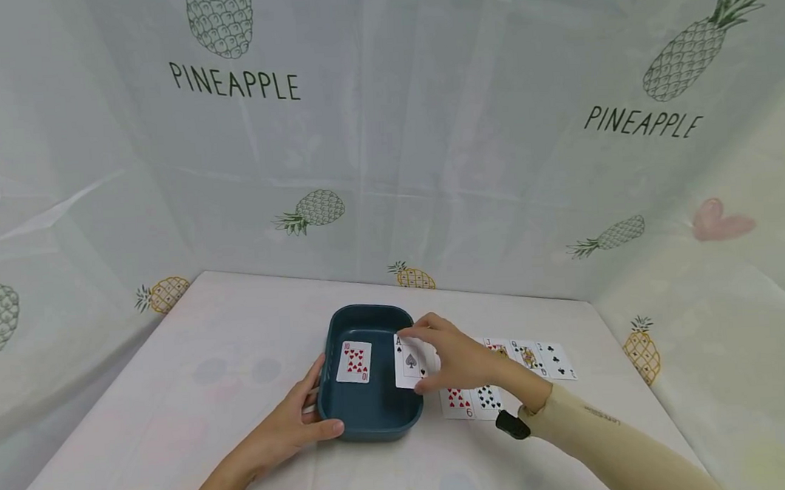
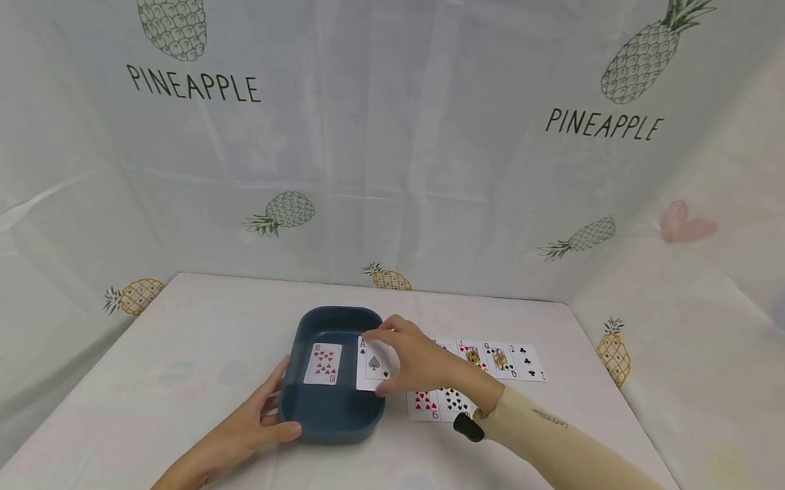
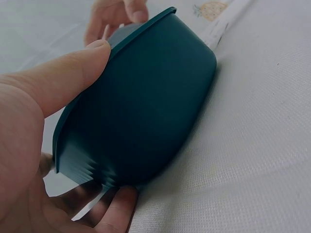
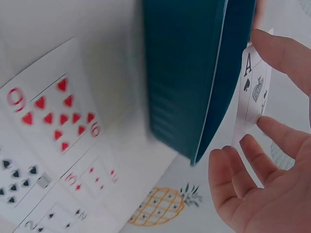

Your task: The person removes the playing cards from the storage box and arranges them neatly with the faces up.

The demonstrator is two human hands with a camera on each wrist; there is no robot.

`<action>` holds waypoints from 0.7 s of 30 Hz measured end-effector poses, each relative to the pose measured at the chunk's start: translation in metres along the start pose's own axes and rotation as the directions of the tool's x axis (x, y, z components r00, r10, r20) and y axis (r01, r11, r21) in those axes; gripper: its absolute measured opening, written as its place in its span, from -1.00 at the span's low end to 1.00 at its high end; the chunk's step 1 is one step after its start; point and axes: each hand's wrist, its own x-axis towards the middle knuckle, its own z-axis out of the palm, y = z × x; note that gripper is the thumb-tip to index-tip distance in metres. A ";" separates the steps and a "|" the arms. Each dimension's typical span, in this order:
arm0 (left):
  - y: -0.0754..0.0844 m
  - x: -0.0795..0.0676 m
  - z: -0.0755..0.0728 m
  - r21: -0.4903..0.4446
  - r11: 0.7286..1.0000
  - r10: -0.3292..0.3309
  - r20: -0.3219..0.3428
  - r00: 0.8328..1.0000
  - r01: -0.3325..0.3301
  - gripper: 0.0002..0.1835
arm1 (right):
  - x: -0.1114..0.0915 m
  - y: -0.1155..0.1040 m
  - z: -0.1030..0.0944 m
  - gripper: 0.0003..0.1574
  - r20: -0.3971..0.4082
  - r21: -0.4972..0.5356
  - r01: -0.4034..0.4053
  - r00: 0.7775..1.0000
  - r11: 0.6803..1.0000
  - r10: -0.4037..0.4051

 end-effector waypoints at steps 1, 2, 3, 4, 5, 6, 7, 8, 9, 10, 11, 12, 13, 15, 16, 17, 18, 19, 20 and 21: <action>0.000 0.000 0.000 -0.006 1.000 0.002 0.006 1.000 -0.002 0.10 | -0.003 0.003 -0.001 0.06 -0.004 0.002 0.001 1.000 1.000 -0.001; 0.000 0.000 -0.001 -0.016 1.000 0.006 0.014 1.000 -0.006 0.10 | -0.006 0.005 -0.002 0.06 -0.007 0.008 0.002 1.000 1.000 -0.002; 0.001 0.000 -0.001 -0.022 1.000 0.010 0.019 1.000 -0.009 0.10 | -0.009 0.007 -0.004 0.06 -0.010 0.009 0.002 1.000 1.000 -0.002; 0.001 0.000 -0.001 -0.021 1.000 0.010 0.021 1.000 -0.010 0.10 | -0.012 0.009 -0.005 0.06 -0.012 0.007 0.006 1.000 1.000 -0.005; 0.001 0.000 -0.001 -0.023 1.000 0.011 0.024 1.000 -0.011 0.10 | -0.015 0.011 -0.006 0.06 -0.014 0.005 0.006 1.000 1.000 -0.006; 0.001 0.000 -0.001 -0.025 1.000 0.013 0.026 1.000 -0.012 0.10 | -0.018 0.014 -0.008 0.06 -0.016 -0.003 0.006 1.000 1.000 -0.006; 0.001 0.000 -0.001 -0.024 1.000 0.012 0.026 1.000 -0.012 0.10 | -0.022 0.016 -0.009 0.06 -0.018 0.000 0.006 1.000 1.000 -0.006; 0.002 0.000 -0.001 -0.025 1.000 0.013 0.026 1.000 -0.012 0.10 | -0.025 0.018 -0.010 0.06 -0.022 -0.008 0.007 1.000 1.000 -0.007; 0.002 0.000 -0.001 -0.021 1.000 0.011 0.024 1.000 -0.011 0.10 | -0.028 0.021 -0.011 0.06 -0.024 -0.011 0.008 1.000 1.000 -0.008; 0.002 0.000 -0.001 -0.018 1.000 0.010 0.022 1.000 -0.010 0.10 | -0.032 0.024 -0.013 0.06 -0.025 -0.012 0.009 1.000 1.000 -0.010; 0.002 0.000 -0.001 -0.022 1.000 0.011 0.025 1.000 -0.010 0.10 | -0.036 0.027 -0.014 0.07 -0.025 -0.011 0.010 1.000 1.000 -0.011; 0.003 0.000 -0.001 -0.016 1.000 0.011 0.023 1.000 -0.010 0.10 | -0.040 0.030 -0.015 0.07 -0.024 -0.009 0.014 1.000 1.000 -0.014; 0.003 0.000 0.000 -0.013 1.000 0.009 0.022 1.000 -0.009 0.10 | -0.044 0.033 -0.015 0.07 -0.023 -0.008 0.015 1.000 1.000 -0.015; 0.003 -0.001 0.000 -0.006 1.000 0.007 0.021 1.000 -0.007 0.10 | -0.051 0.039 -0.016 0.06 -0.019 -0.003 0.016 1.000 1.000 -0.016; 0.003 -0.001 0.000 -0.006 1.000 0.006 0.020 1.000 -0.006 0.10 | -0.055 0.041 -0.016 0.06 -0.017 -0.003 0.012 1.000 1.000 -0.012; 0.003 -0.001 0.000 -0.005 1.000 0.006 0.020 1.000 -0.006 0.10 | -0.058 0.044 -0.016 0.06 -0.016 -0.003 0.008 1.000 1.000 -0.008; 0.002 -0.001 0.000 -0.003 1.000 0.007 0.018 1.000 -0.007 0.10 | -0.062 0.047 -0.017 0.06 -0.015 0.002 0.003 1.000 1.000 -0.003; 0.002 0.000 0.000 -0.008 1.000 0.009 0.019 1.000 -0.008 0.10 | -0.065 0.050 -0.017 0.06 -0.015 0.004 -0.003 1.000 1.000 0.003; 0.002 0.000 0.000 -0.009 1.000 0.011 0.020 1.000 -0.011 0.09 | -0.069 0.053 -0.017 0.06 -0.014 0.005 -0.012 1.000 1.000 0.012; 0.002 0.000 0.000 -0.014 1.000 0.013 0.023 1.000 -0.013 0.09 | -0.072 0.056 -0.017 0.06 -0.012 0.003 -0.023 1.000 1.000 0.023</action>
